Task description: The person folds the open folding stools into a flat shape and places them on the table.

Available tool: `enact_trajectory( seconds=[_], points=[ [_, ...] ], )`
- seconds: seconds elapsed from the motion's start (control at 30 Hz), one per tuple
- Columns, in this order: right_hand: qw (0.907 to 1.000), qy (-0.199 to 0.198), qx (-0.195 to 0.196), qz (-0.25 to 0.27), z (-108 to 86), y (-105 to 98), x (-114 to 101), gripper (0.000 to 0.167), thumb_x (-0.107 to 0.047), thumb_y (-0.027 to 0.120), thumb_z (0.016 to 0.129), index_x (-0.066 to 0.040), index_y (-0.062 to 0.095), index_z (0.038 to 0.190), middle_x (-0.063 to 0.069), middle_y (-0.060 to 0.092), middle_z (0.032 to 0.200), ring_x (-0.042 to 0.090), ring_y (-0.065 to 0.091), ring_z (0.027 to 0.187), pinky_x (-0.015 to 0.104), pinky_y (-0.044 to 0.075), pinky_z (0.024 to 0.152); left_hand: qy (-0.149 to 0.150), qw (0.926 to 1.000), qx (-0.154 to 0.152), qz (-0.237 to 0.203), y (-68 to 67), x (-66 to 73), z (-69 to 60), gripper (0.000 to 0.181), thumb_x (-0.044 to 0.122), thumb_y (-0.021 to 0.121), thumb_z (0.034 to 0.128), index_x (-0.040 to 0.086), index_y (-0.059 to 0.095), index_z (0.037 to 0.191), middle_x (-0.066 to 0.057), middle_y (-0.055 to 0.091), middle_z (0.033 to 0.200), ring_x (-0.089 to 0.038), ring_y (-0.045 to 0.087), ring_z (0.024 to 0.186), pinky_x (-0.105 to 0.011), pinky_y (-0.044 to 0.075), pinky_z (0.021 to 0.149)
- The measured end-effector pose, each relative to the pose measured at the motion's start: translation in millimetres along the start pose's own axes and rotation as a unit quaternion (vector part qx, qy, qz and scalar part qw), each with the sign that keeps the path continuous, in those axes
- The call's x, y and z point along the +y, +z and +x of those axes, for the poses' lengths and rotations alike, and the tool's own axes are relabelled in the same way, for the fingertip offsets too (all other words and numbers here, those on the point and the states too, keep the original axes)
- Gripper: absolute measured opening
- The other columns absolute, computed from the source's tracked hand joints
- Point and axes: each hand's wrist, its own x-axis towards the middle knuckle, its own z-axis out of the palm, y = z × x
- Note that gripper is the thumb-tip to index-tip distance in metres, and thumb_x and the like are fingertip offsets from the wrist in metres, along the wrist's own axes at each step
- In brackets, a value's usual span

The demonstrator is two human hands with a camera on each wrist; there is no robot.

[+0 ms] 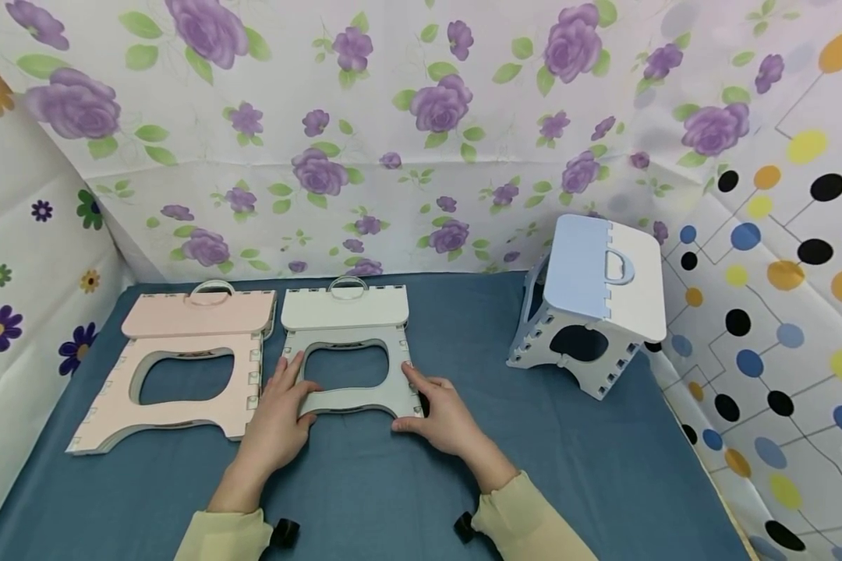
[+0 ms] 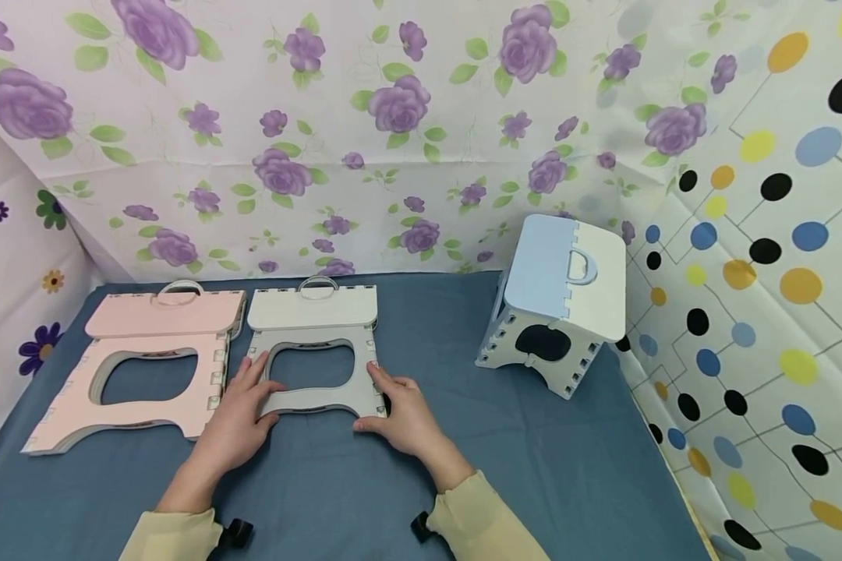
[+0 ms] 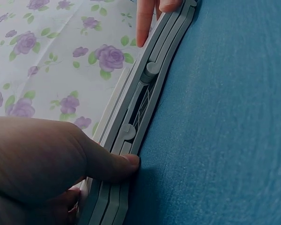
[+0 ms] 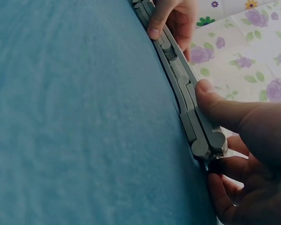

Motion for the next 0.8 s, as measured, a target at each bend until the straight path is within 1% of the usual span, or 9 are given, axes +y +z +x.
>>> enact_trajectory(
  seconds=[0.1, 0.2, 0.3, 0.43, 0.53, 0.6, 0.63, 0.7, 0.8],
  points=[
    [0.9998, -0.008, -0.015, 0.008, 1.9, -5, 0, 0.094, -0.036, 0.086, 0.094, -0.02, 0.033, 0.17, 0.013, 0.045, 0.165, 0.04, 0.041, 0.149, 0.06, 0.041, 0.114, -0.002, 1.0, 0.0, -0.006, -0.6, -0.3, 1.1, 0.037, -0.009, 0.084, 0.0853, -0.001, 0.074, 0.121, -0.024, 0.027, 0.172, -0.049, 0.013, 0.161, -0.071, 0.018, 0.122],
    [0.9992, -0.008, -0.032, 0.023, 1.3, -12, -1, 0.089, -0.037, 0.081, 0.098, -0.019, 0.033, 0.17, 0.014, 0.044, 0.166, 0.038, 0.049, 0.142, 0.057, 0.044, 0.111, -0.006, 0.9998, -0.004, -0.021, -2.0, -1.7, 1.3, 0.039, -0.002, 0.087, 0.0858, -0.001, 0.074, 0.123, -0.025, 0.026, 0.172, -0.05, 0.011, 0.16, -0.073, 0.015, 0.122],
    [0.9987, 0.0, -0.025, 0.045, -3.1, -22, -3, 0.083, -0.038, 0.078, 0.101, -0.02, 0.035, 0.169, 0.015, 0.045, 0.165, 0.036, 0.053, 0.139, 0.055, 0.048, 0.107, 0.0, 0.9992, -0.011, -0.04, -4.8, -3.6, 1.6, 0.042, 0.004, 0.088, 0.0867, -0.002, 0.073, 0.125, -0.027, 0.026, 0.171, -0.054, 0.01, 0.159, -0.076, 0.012, 0.12],
    [0.9954, -0.001, 0.052, 0.081, -16.1, -43, -1, 0.069, -0.03, 0.078, 0.102, -0.021, 0.048, 0.163, 0.014, 0.054, 0.159, 0.035, 0.055, 0.142, 0.055, 0.052, 0.106, 0.007, 0.9975, -0.011, -0.07, -8.3, -4.0, 3.7, 0.044, 0.008, 0.086, 0.0915, -0.002, 0.07, 0.131, -0.031, 0.027, 0.17, -0.057, 0.01, 0.158, -0.077, 0.011, 0.12],
    [0.9823, -0.006, 0.16, 0.098, -30.4, -62, 4, 0.052, -0.023, 0.078, 0.102, -0.017, 0.063, 0.151, 0.009, 0.066, 0.145, 0.029, 0.063, 0.131, 0.043, 0.057, 0.1, -0.007, 0.9951, 0.003, -0.099, -9.6, -1.8, 4.5, 0.043, 0.011, 0.082, 0.0964, -0.002, 0.068, 0.135, -0.031, 0.03, 0.168, -0.056, 0.012, 0.158, -0.074, 0.011, 0.122],
    [0.9601, -0.005, 0.256, 0.112, -40.5, -76, 8, 0.037, -0.017, 0.078, 0.102, -0.012, 0.071, 0.138, 0.006, 0.072, 0.132, 0.021, 0.068, 0.119, 0.032, 0.057, 0.093, -0.016, 0.9925, 0.023, -0.119, -9.9, -0.3, 4.9, 0.042, 0.011, 0.079, 0.0982, -0.003, 0.067, 0.136, -0.031, 0.033, 0.167, -0.055, 0.016, 0.158, -0.073, 0.012, 0.123],
    [0.9421, -0.009, 0.313, 0.121, -45.3, -83, 10, 0.029, -0.012, 0.077, 0.101, -0.008, 0.074, 0.13, 0.006, 0.074, 0.123, 0.017, 0.069, 0.112, 0.027, 0.056, 0.089, -0.019, 0.991, 0.036, -0.127, -10.1, 0.6, 5.1, 0.041, 0.011, 0.078, 0.0987, -0.003, 0.067, 0.136, -0.031, 0.036, 0.166, -0.054, 0.018, 0.158, -0.072, 0.013, 0.123],
    [0.8936, -0.014, 0.429, 0.131, -54.8, -96, 16, 0.019, -0.003, 0.076, 0.1, 0.001, 0.072, 0.118, 0.009, 0.071, 0.112, 0.013, 0.066, 0.101, 0.022, 0.052, 0.082, -0.019, 0.9883, 0.063, -0.138, -10.3, 2.0, 5.7, 0.039, 0.009, 0.077, 0.0992, -0.004, 0.067, 0.135, -0.031, 0.041, 0.163, -0.053, 0.023, 0.156, -0.072, 0.017, 0.122],
    [0.8091, -0.027, 0.57, 0.14, -64.6, -114, 29, 0.022, 0.006, 0.072, 0.097, 0.012, 0.061, 0.116, 0.013, 0.062, 0.111, 0.013, 0.057, 0.098, 0.024, 0.044, 0.081, -0.02, 0.9842, 0.102, -0.143, -12.5, 1.7, 5.3, 0.036, 0.006, 0.075, 0.0997, -0.003, 0.068, 0.134, -0.028, 0.048, 0.159, -0.051, 0.034, 0.153, -0.072, 0.027, 0.118]
  ],
)
